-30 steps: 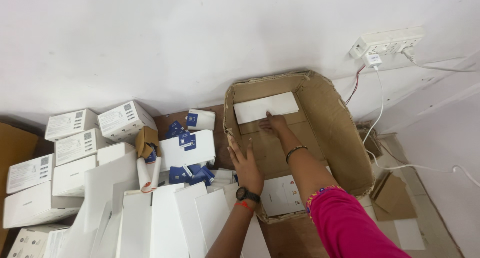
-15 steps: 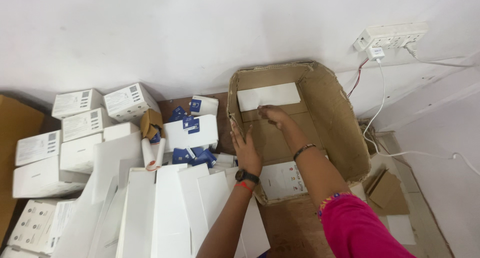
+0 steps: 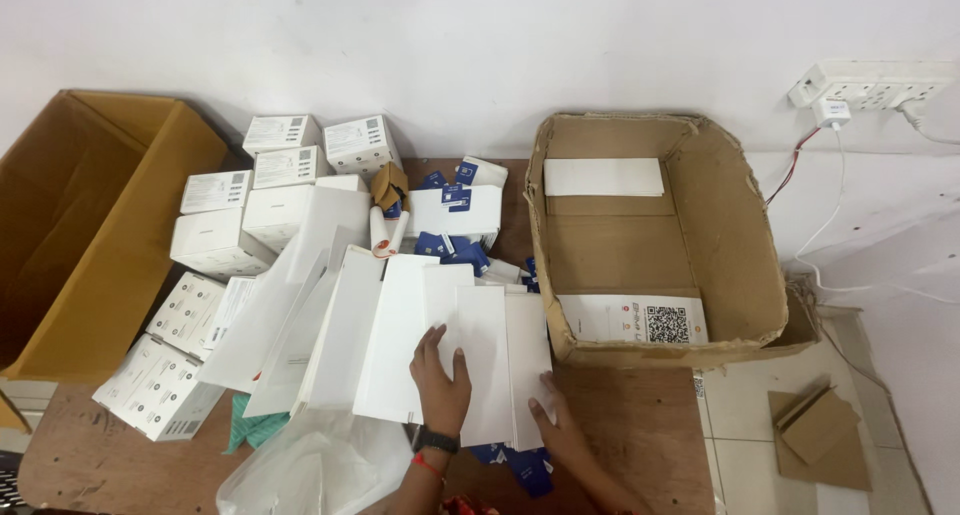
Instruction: The person picks up white rectangular boxes from a pile on a table and places them into a larger brown cardboard box. The person handles the boxes by hand, stacking them neatly inside the larger container.
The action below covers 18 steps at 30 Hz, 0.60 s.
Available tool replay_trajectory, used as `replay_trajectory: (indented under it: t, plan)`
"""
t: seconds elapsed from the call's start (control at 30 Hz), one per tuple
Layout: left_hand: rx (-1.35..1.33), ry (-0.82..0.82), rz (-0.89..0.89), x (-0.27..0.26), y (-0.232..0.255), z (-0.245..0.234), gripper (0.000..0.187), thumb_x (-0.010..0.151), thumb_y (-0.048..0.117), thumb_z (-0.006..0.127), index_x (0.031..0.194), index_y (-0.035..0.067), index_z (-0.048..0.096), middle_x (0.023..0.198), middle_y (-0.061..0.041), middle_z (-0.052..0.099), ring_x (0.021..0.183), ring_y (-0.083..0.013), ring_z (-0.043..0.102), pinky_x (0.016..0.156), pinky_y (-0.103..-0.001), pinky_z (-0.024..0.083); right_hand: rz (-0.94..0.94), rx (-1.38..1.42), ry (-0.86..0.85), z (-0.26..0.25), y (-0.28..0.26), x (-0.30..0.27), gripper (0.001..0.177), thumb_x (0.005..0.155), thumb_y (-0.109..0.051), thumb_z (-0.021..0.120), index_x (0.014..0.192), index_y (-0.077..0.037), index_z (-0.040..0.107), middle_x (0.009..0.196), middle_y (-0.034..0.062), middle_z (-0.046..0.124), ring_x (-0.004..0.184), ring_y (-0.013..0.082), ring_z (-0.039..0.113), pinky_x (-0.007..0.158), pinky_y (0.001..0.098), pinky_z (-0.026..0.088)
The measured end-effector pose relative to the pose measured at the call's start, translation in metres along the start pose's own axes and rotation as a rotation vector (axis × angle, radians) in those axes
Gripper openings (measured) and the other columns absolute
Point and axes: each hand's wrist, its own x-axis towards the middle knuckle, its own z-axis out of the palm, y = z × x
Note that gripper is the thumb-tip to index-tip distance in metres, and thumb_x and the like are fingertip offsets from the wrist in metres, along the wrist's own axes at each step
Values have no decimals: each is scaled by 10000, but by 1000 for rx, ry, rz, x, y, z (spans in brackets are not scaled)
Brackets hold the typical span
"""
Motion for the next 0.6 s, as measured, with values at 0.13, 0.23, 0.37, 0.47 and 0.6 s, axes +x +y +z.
replay_trajectory:
  t: [0.13,0.23,0.37,0.47,0.6]
  plan:
    - [-44,-86,-91,-36,-10,1,601,902,136,667,1447,6,449,1434,-195,532,1319,-384,443,1107,-521,362,-73,-305,2,28,34,2,845,1024,-379,576,1600,-16,76,1684,228,17,1564,356,-17,1244,468,44]
    - [-41,-141,-133,-48,-5,10,672,877,169,697,1473,14,429,1450,-196,519,1309,-417,402,1088,-512,385,-102,-415,-82,31,4,2,839,1036,-404,569,1605,-30,78,1689,229,-15,1572,350,-56,1247,478,22]
    - [-32,-221,-203,-45,-4,13,715,878,247,700,1496,35,408,1449,-161,543,1309,-408,408,1086,-510,402,-180,-440,-120,34,-26,-7,736,1026,-341,597,1604,-79,224,1703,228,48,1592,359,-15,1265,472,92]
    - [40,-184,-197,-45,-3,15,735,874,296,715,1500,58,414,1475,-187,480,1315,-420,403,1085,-528,394,-388,-358,68,36,-31,-2,516,1040,-259,681,1483,-126,454,1725,282,178,1633,382,89,1277,464,207]
    - [109,-120,-228,-52,1,16,780,836,288,754,1494,71,397,1554,-255,310,1326,-458,345,1056,-586,340,-127,-173,-29,35,-51,-3,1005,915,-266,678,1621,-3,13,1465,169,521,1479,342,384,1233,443,326]
